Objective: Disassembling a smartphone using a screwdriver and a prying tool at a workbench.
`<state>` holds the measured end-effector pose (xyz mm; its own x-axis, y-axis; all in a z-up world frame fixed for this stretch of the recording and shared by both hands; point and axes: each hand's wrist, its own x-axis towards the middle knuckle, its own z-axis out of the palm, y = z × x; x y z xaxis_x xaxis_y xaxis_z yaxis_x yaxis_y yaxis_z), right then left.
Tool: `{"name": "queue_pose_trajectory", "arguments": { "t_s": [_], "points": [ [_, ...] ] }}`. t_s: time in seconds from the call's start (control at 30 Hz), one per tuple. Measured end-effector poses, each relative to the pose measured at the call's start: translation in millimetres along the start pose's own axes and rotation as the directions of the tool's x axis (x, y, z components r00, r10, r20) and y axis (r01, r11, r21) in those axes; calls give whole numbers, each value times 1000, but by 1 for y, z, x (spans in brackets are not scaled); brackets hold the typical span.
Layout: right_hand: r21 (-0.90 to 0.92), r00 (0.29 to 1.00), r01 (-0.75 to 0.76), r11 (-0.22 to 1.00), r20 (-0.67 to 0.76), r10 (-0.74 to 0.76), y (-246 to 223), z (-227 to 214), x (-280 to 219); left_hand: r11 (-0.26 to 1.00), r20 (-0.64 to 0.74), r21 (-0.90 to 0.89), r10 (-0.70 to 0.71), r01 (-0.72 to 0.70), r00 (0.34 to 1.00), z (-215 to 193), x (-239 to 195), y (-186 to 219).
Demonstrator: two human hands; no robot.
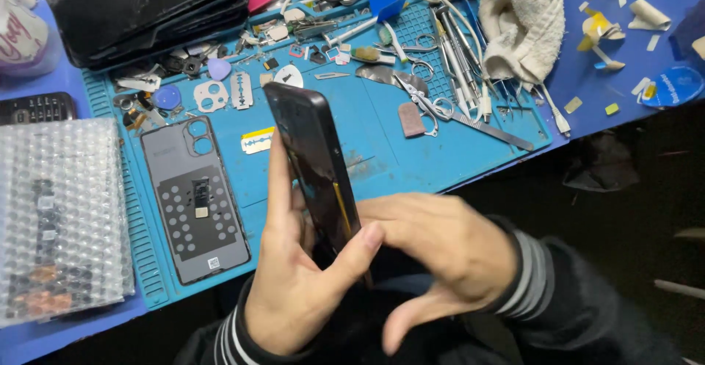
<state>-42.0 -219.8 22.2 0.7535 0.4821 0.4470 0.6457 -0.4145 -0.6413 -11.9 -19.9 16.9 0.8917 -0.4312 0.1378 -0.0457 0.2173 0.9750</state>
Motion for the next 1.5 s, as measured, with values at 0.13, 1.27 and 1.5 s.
{"name": "queue_pose_trajectory", "arguments": {
  "t_s": [0.13, 1.27, 1.5],
  "points": [
    [-464, 955, -297, 835, -152, 256, 18, -63, 22, 999, 63, -24, -21, 23, 998, -12, 3, -11],
    [-835, 639, -550, -1, -422, 643, 156, -122, -4, 954, 74, 297, -64, 39, 995, -44, -21, 16],
    [-379, 740, -669, 640, -424, 522, 138, -133, -50, 870, 82, 469, 125, -149, 989, -53, -12, 36]
  ]
}}
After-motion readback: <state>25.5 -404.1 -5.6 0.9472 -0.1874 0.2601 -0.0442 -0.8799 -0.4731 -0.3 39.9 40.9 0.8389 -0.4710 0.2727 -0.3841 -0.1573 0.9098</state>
